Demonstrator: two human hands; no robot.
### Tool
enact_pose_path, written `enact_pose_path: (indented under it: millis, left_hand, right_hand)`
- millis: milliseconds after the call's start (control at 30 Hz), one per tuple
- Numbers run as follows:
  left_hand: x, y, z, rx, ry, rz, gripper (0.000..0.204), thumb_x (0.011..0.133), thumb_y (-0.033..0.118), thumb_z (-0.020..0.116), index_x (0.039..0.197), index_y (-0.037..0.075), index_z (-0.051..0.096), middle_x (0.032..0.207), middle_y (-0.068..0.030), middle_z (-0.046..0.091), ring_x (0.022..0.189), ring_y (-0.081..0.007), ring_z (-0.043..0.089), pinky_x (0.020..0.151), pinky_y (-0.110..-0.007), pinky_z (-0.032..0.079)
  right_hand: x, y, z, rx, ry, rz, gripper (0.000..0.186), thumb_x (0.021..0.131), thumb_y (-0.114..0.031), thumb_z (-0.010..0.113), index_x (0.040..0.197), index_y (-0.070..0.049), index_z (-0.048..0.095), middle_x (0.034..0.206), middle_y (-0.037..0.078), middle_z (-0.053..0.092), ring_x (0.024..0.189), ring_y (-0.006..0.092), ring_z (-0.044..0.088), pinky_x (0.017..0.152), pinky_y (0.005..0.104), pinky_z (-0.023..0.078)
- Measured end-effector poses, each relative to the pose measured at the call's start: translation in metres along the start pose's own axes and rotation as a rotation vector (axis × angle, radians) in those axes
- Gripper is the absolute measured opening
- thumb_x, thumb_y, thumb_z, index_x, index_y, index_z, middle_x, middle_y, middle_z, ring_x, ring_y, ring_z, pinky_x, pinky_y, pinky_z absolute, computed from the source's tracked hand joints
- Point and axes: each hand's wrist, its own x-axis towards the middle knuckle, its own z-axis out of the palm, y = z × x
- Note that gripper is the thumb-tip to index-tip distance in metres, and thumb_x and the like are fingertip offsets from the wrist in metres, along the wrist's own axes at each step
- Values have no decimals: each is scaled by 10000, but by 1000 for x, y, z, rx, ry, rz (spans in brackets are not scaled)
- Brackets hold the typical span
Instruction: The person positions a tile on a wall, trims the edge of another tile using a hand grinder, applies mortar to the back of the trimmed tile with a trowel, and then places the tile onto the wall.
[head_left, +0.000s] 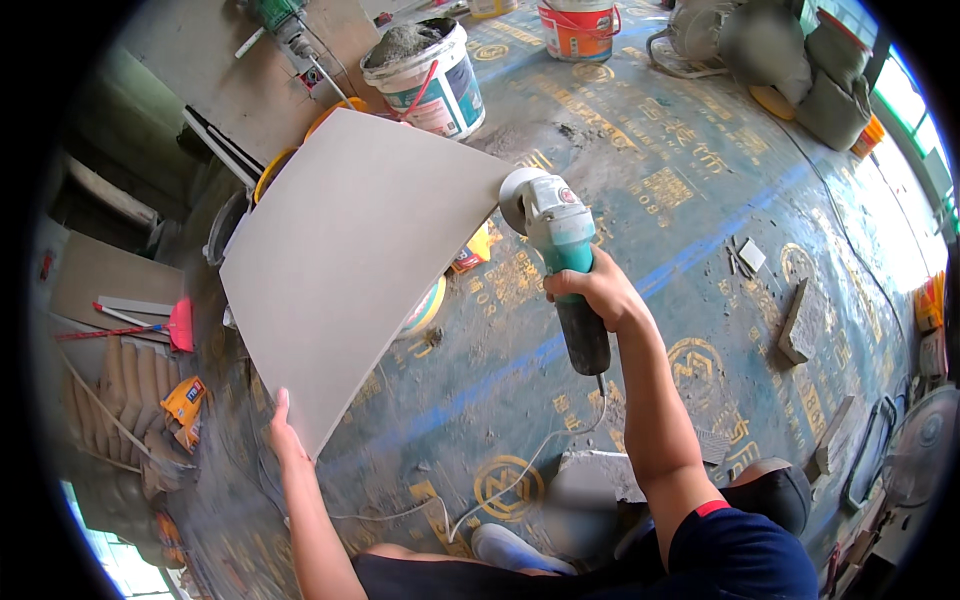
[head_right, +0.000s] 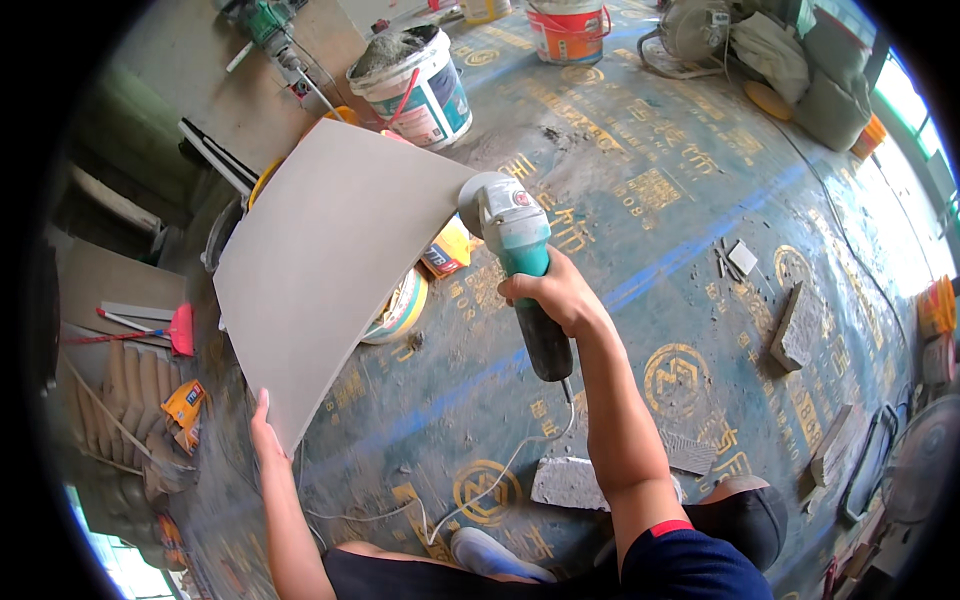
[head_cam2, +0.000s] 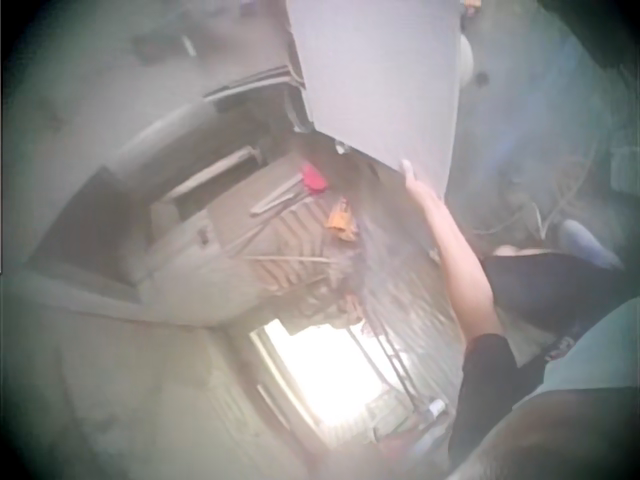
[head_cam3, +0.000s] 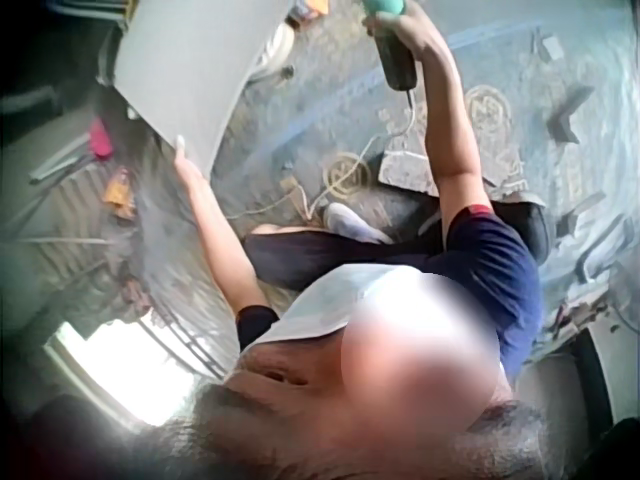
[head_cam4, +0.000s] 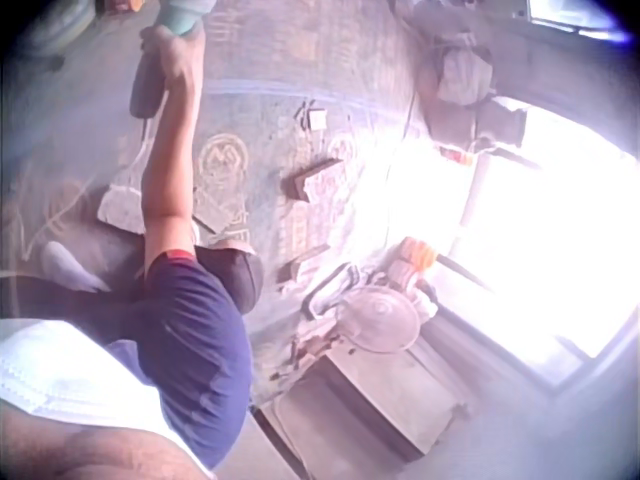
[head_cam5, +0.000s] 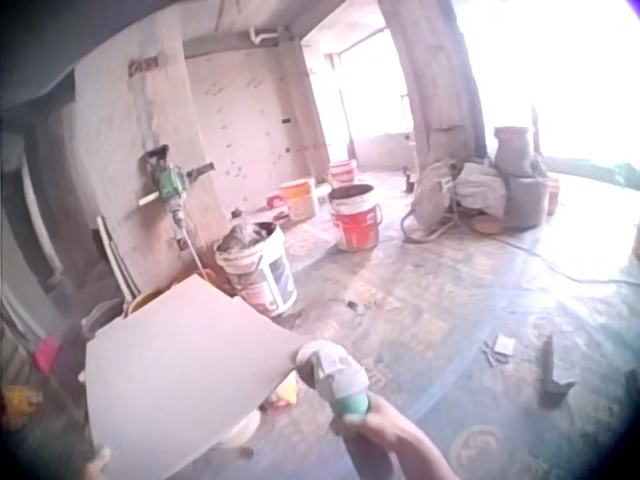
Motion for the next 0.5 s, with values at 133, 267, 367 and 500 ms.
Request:
enact_pose_path:
  millis: [133,267,367,500]
  left_hand:
    - [-1,0,2,34,2,-5,594,878,424,599,1282,-1,505,1254,-120,562,1119,-253,541,947,-355,405]
    - [-5,2,6,11,11,5,580,874,405,617,1248,-30,529,1230,-121,574,1093,-252,556,929,-348,416]
    - [-5,1,9,4,-26,15,579,879,407,607,1251,-30,526,1230,-118,575,1091,-250,557,926,-346,418]
    - [-16,4,13,2,-13,16,585,877,400,613,1251,-39,520,1225,-120,577,1092,-246,556,928,-342,417]
  right_hand:
    - [3,1,-4,34,-3,37,463,623,-224,709,993,6,553,809,91,603,730,194,575,700,329,467]
    - [-11,4,12,-23,-4,-27,481,618,-210,719,1014,8,552,817,88,605,739,189,582,708,320,475]
    - [-18,9,20,-164,-59,-38,568,613,-237,749,1088,3,548,904,124,617,837,231,591,805,349,468]
    - [-15,9,22,-189,-91,-46,602,604,-229,761,1111,9,540,948,136,615,872,238,588,830,349,462]
